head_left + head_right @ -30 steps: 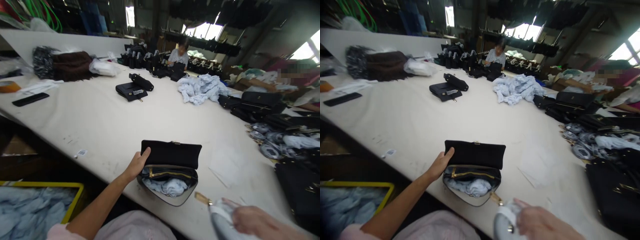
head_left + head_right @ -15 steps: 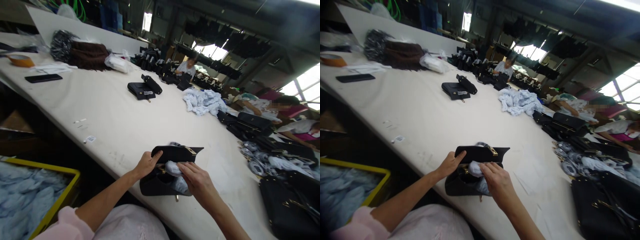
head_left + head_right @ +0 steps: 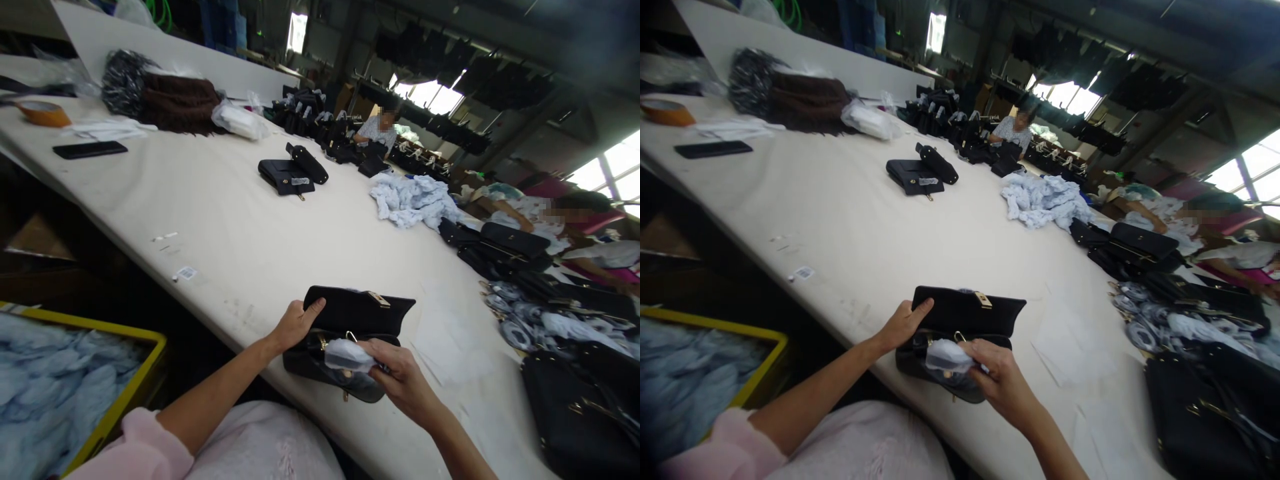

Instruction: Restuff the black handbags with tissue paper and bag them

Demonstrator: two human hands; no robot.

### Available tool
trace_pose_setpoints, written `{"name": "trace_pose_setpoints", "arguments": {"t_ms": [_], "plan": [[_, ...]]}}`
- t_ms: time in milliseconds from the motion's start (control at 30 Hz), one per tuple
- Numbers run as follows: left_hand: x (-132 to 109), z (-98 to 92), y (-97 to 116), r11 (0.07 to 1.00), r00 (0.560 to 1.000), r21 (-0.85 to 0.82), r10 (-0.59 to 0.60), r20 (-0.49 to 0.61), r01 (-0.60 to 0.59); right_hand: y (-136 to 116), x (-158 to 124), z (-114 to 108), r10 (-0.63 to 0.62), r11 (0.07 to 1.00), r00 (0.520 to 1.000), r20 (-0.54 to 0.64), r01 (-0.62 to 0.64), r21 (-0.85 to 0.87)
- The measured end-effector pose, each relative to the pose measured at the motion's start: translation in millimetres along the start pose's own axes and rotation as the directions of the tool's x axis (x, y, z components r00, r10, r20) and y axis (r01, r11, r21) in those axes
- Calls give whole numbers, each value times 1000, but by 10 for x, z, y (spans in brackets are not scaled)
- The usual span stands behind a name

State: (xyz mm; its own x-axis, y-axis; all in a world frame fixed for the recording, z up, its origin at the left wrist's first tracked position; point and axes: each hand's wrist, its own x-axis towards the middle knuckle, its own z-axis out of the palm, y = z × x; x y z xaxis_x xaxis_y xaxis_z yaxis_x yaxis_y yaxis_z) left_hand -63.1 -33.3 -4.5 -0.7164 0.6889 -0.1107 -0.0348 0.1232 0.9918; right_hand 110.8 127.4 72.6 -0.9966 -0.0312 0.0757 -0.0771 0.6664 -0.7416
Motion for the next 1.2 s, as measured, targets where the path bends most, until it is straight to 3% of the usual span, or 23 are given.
{"name": "trace_pose_setpoints", "arguments": {"t_ms": [100,200,267,333,433,533,667,733,833,900,967,1033,1100,1200], "plan": [[45,-16,-14,1000,1000,-10,-18,5,18,137,-95,-17,98,995,992,-76,-99,-4],[38,-53,40,997,991,-73,-26,132,36,180,-163,-111,96,995,976,-197,-100,-11],[10,-86,107,994,961,-112,32,275,-1,163,-177,-165,97,995,985,-145,-97,7],[-22,-118,172,991,929,-89,126,347,-101,154,-169,-172,156,988,987,-33,-156,5],[-51,-138,219,973,922,-5,219,319,-230,204,-136,-87,281,959,960,-13,-282,-41],[-47,-108,189,980,939,-7,193,284,-199,273,-103,-4,302,945,945,-127,-314,-90],[-24,-15,90,989,969,-57,145,201,-136,279,-57,-81,225,901,952,-208,-285,-329],[-30,38,48,990,978,-86,122,169,-109,254,-10,-169,248,876,958,-143,-285,-390],[-74,120,15,996,991,-83,-13,131,24,215,112,-263,294,919,954,60,-265,-291],[-110,167,13,993,989,-16,-113,93,115,198,212,-278,244,961,952,188,-210,-181],[-135,196,20,988,986,28,-150,66,149,183,292,-264,181,980,956,232,-156,-119],[-146,204,28,990,987,4,-139,84,139,170,323,-240,134,985,980,146,-116,-126],[-153,198,38,988,984,-14,-151,94,153,165,300,-212,48,982,998,-43,-55,-182],[-179,183,52,983,977,-11,-182,113,185,184,209,-148,-176,944,959,-221,100,-315]]}}
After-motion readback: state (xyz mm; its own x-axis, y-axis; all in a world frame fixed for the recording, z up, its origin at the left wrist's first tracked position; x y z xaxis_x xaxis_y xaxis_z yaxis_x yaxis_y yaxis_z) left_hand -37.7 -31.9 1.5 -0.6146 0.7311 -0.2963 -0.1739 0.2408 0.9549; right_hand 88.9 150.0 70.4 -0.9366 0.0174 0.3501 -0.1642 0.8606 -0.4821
